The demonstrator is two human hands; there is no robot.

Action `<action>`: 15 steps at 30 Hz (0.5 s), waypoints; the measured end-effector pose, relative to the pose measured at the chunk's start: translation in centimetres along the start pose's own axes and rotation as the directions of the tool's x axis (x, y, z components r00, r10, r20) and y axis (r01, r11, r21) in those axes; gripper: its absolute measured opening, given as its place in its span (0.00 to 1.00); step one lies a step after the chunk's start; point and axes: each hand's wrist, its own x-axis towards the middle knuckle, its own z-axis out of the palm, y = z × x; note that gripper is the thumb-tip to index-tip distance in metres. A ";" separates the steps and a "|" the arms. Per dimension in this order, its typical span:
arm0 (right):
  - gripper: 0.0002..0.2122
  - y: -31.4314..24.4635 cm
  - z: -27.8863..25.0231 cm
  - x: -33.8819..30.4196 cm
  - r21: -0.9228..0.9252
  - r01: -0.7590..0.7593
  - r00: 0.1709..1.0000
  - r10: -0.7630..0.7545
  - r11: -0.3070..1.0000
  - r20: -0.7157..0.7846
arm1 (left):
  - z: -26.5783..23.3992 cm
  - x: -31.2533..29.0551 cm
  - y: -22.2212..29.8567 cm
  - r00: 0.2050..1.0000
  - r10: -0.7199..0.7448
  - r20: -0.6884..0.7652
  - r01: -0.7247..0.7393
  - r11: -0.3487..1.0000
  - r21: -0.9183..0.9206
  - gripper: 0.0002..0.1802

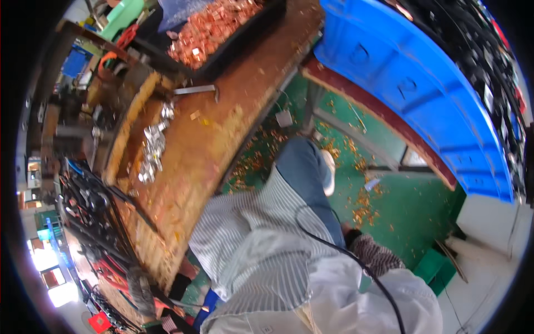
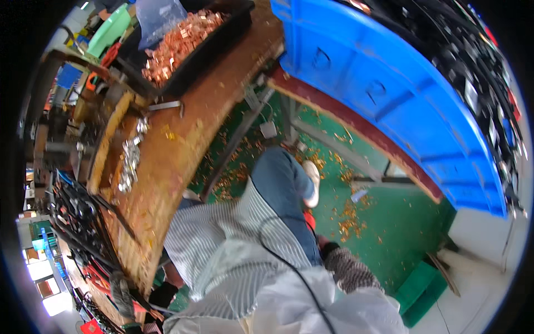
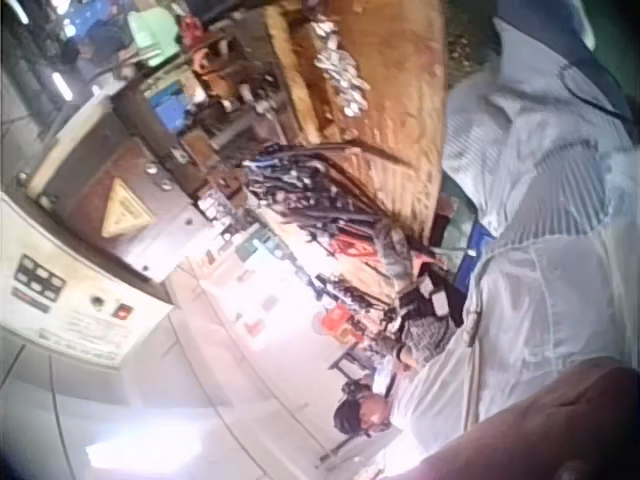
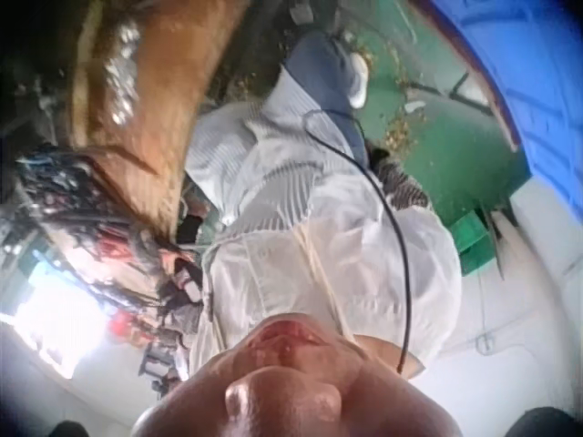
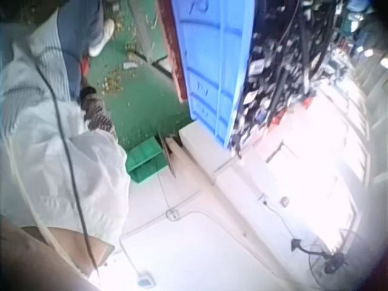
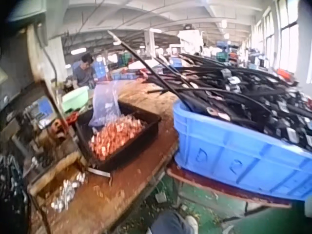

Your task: Stripping insulation from heavy-duty cables and crimping connectors using manual tools and an industrial machine.

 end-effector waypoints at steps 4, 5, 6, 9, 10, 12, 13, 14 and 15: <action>0.17 1.4 2.4 4.3 0.087 -0.009 0.999 0.012 0.996 -0.037 | 4.3 1.8 2.0 0.967 -0.190 -0.171 0.161 0.972 -0.172 0.08; 0.17 1.2 2.9 2.2 0.104 -0.005 0.999 0.009 0.995 -0.034 | 4.3 2.0 2.0 0.962 -0.193 -0.194 0.162 0.973 -0.167 0.08; 0.17 1.5 3.3 1.3 0.112 0.033 0.999 -0.029 0.993 -0.037 | 3.6 1.0 2.4 0.943 -0.298 -0.151 0.263 0.941 -0.211 0.07; 0.17 -0.1 3.2 -5.5 0.152 0.033 0.999 -0.035 0.988 0.008 | 3.5 2.5 4.0 0.958 -0.263 -0.113 0.241 0.954 -0.176 0.04; 0.17 -1.1 2.9 -8.1 0.164 0.032 0.999 -0.037 0.986 0.030 | 3.4 2.3 3.1 0.954 -0.289 -0.073 0.272 0.944 -0.185 0.04; 0.16 -2.6 1.3 -12.8 0.188 0.042 0.994 -0.060 0.981 0.091 | 2.7 2.3 3.5 0.884 -0.467 0.021 0.450 0.836 -0.315 0.05; 0.16 -2.0 0.6 -13.2 0.195 0.072 0.989 -0.095 0.978 0.110 | 2.3 1.8 4.2 0.867 -0.498 -0.019 0.466 0.824 -0.321 0.06; 0.16 -1.5 -0.4 -13.3 0.210 0.086 0.984 -0.116 0.974 0.138 | 1.9 1.4 4.6 0.813 -0.582 0.027 0.548 0.748 -0.373 0.06; 0.16 -3.7 -0.3 -11.3 0.234 0.073 0.983 -0.110 0.970 0.147 | 1.6 1.4 5.2 0.773 -0.630 0.077 0.600 0.685 -0.414 0.07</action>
